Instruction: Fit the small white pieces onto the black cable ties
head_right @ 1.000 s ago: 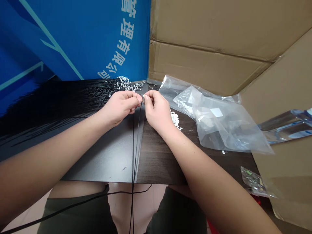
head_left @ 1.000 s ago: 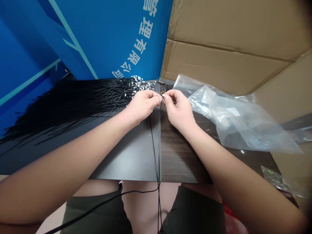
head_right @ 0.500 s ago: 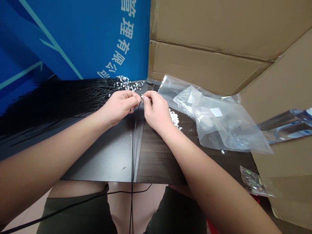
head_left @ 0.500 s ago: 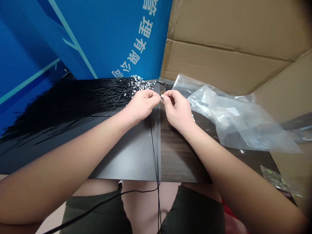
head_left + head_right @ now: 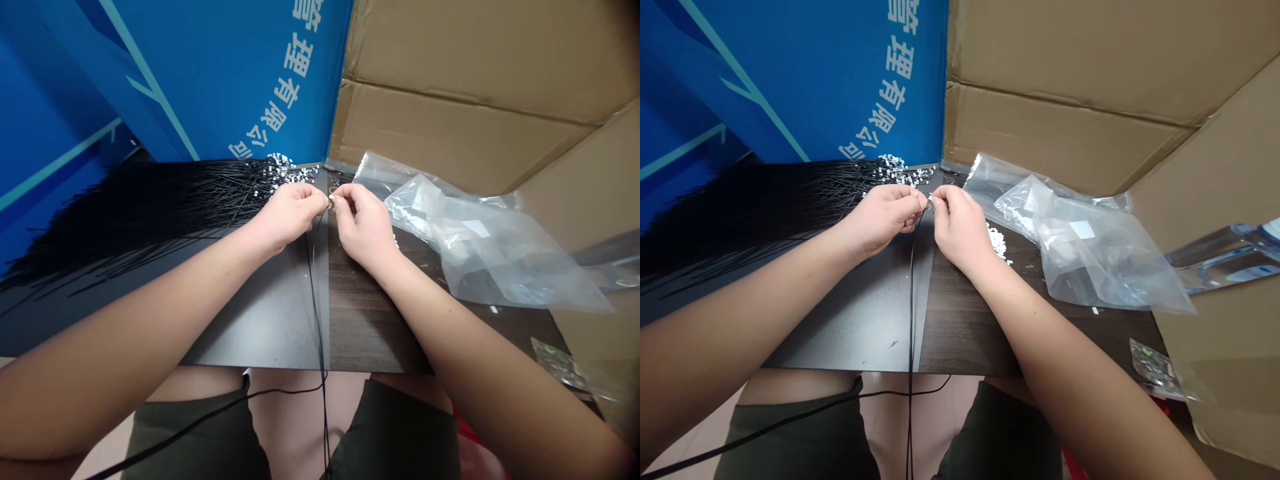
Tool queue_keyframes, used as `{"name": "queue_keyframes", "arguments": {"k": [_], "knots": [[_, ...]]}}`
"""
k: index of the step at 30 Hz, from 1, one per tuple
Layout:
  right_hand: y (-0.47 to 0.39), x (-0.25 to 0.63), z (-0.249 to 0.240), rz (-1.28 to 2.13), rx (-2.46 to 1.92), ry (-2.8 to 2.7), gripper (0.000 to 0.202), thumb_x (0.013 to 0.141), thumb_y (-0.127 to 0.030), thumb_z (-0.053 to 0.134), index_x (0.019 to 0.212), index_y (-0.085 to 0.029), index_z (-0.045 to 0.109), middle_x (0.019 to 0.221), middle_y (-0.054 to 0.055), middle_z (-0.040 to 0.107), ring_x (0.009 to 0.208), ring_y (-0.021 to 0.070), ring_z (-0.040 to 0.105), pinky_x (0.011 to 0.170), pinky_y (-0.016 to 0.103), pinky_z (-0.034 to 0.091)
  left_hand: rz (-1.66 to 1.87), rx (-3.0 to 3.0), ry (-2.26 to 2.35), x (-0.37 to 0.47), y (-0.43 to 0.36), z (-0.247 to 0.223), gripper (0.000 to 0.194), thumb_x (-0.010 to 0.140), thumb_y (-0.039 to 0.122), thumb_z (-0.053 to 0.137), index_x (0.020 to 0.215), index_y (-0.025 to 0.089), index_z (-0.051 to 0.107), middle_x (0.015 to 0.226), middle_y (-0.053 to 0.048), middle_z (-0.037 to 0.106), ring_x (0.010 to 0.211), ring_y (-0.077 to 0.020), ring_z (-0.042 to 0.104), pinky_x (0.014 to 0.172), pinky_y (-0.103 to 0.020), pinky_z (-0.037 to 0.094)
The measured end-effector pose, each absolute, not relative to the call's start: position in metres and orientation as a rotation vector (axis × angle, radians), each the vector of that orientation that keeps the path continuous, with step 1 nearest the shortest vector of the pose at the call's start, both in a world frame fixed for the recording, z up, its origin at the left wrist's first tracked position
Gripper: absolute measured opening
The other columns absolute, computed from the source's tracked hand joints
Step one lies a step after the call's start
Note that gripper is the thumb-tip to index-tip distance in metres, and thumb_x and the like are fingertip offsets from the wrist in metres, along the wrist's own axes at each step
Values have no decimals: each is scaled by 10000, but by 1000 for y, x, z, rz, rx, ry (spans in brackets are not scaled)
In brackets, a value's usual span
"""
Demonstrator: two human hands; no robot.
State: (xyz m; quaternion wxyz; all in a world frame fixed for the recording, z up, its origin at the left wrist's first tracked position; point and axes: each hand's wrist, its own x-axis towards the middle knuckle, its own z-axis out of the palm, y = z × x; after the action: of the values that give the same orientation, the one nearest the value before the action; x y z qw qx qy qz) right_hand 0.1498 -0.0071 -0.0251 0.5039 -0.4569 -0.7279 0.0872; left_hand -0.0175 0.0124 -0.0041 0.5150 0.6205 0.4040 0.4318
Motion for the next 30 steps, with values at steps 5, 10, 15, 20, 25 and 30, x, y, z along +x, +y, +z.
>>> {"name": "queue_keyframes", "arguments": {"k": [5,10,15,20,25,30], "knots": [[-6,150,-26,189,-1106,-1779,113,1006,-245,519,924,-235,596,973,79,750,919,235,669,869,391,518,1043,1468,975,-17,12,-4,118,760,173,629,664,183,561,610,25,419,545,-78,340,529,-264,237],[-6,150,-26,202,-1102,-1761,113,1004,-244,530,918,-230,601,962,74,748,912,233,672,859,391,513,1023,1445,981,-16,10,-1,115,756,176,639,663,182,572,594,32,411,534,-73,328,518,-251,231],[-5,153,-26,329,-1095,-1688,104,1010,-279,548,944,-232,613,916,42,732,845,212,664,812,380,502,1004,1394,987,-15,9,4,127,793,202,667,690,176,597,639,20,479,535,-73,371,488,-232,265],[-3,158,-24,433,-1065,-1681,99,1004,-288,572,948,-234,632,897,20,730,825,199,668,804,375,502,1009,1342,1042,-16,12,4,153,872,299,700,823,155,696,830,-41,652,549,-70,470,473,-230,332],[-4,159,-22,448,-1014,-1737,99,1004,-263,586,940,-226,651,916,20,747,845,189,669,824,363,506,976,1325,940,-19,11,2,257,906,363,747,785,149,670,789,-29,637,556,-64,486,487,-216,339],[-4,158,-21,450,-1037,-1669,97,1007,-282,593,945,-223,639,901,18,744,799,180,662,785,356,505,937,1245,900,-18,8,5,238,865,338,805,804,136,696,768,-22,633,568,-61,508,503,-213,341]]}}
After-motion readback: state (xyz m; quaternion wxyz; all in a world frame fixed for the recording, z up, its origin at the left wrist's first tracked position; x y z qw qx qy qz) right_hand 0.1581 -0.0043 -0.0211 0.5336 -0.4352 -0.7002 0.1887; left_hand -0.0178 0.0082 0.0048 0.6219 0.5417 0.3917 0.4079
